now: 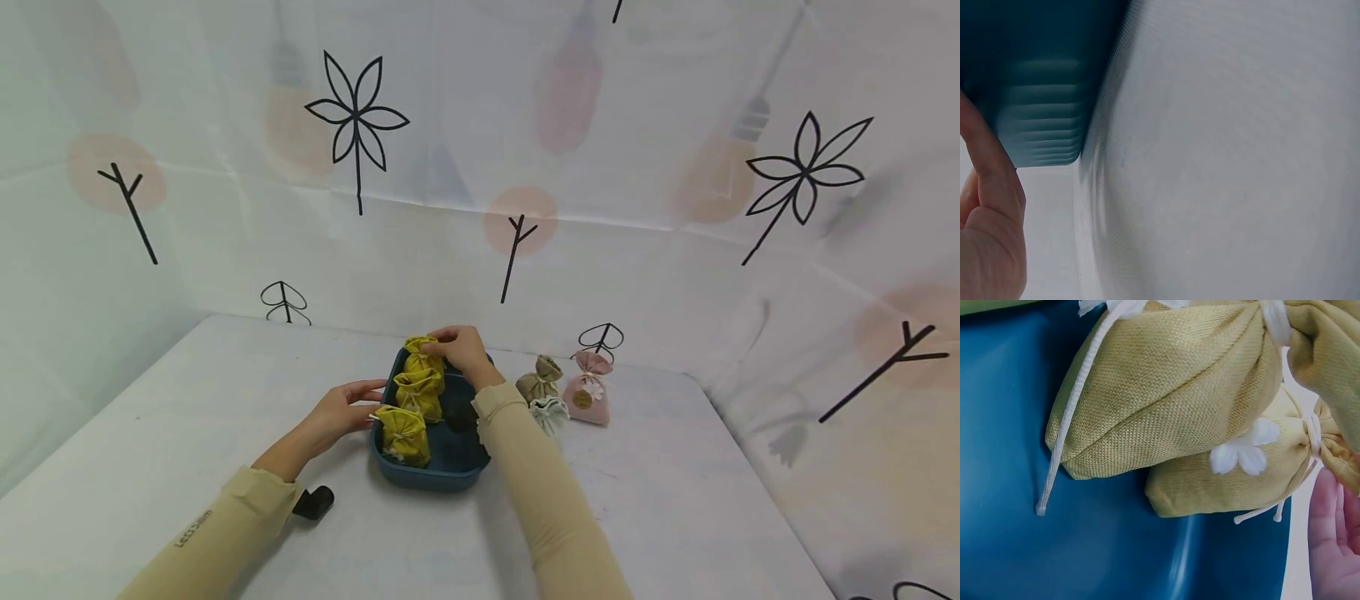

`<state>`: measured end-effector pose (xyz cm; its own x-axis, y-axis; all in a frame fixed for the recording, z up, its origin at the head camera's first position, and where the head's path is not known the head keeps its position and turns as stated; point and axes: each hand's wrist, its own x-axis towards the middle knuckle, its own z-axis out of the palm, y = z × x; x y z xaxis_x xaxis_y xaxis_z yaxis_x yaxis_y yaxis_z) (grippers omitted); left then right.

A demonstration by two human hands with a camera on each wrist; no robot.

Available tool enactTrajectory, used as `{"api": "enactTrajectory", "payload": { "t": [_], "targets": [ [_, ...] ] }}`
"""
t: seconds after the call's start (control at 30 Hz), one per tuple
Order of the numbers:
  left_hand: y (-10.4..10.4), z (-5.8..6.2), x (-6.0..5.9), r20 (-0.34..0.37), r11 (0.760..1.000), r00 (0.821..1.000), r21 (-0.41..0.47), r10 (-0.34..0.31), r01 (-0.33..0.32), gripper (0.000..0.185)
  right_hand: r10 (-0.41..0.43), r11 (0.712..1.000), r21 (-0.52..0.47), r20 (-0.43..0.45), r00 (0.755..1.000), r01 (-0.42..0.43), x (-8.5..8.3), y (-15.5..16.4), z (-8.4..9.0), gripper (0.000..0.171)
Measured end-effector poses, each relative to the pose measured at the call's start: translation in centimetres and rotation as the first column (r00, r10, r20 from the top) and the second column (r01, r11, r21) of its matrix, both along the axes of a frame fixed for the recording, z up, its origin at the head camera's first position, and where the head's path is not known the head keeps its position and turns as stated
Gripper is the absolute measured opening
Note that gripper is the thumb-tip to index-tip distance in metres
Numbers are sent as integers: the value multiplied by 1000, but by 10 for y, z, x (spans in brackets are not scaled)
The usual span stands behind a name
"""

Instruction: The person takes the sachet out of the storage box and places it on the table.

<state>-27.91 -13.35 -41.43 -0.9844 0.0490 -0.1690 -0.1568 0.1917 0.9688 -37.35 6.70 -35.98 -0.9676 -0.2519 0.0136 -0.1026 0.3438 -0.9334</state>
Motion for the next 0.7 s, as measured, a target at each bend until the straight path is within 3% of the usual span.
{"api": "enactTrajectory", "payload": {
  "t": [0.4,0.7],
  "targets": [
    [1,1,1,-3,1000,1000,-18,-1,1,47,-57,998,-3,-28,998,57,8,4,5,21],
    [1,2,2,1,1000,1000,-14,0,0,48,-117,990,-81,-65,991,112,13,1,10,18]
  ]
}}
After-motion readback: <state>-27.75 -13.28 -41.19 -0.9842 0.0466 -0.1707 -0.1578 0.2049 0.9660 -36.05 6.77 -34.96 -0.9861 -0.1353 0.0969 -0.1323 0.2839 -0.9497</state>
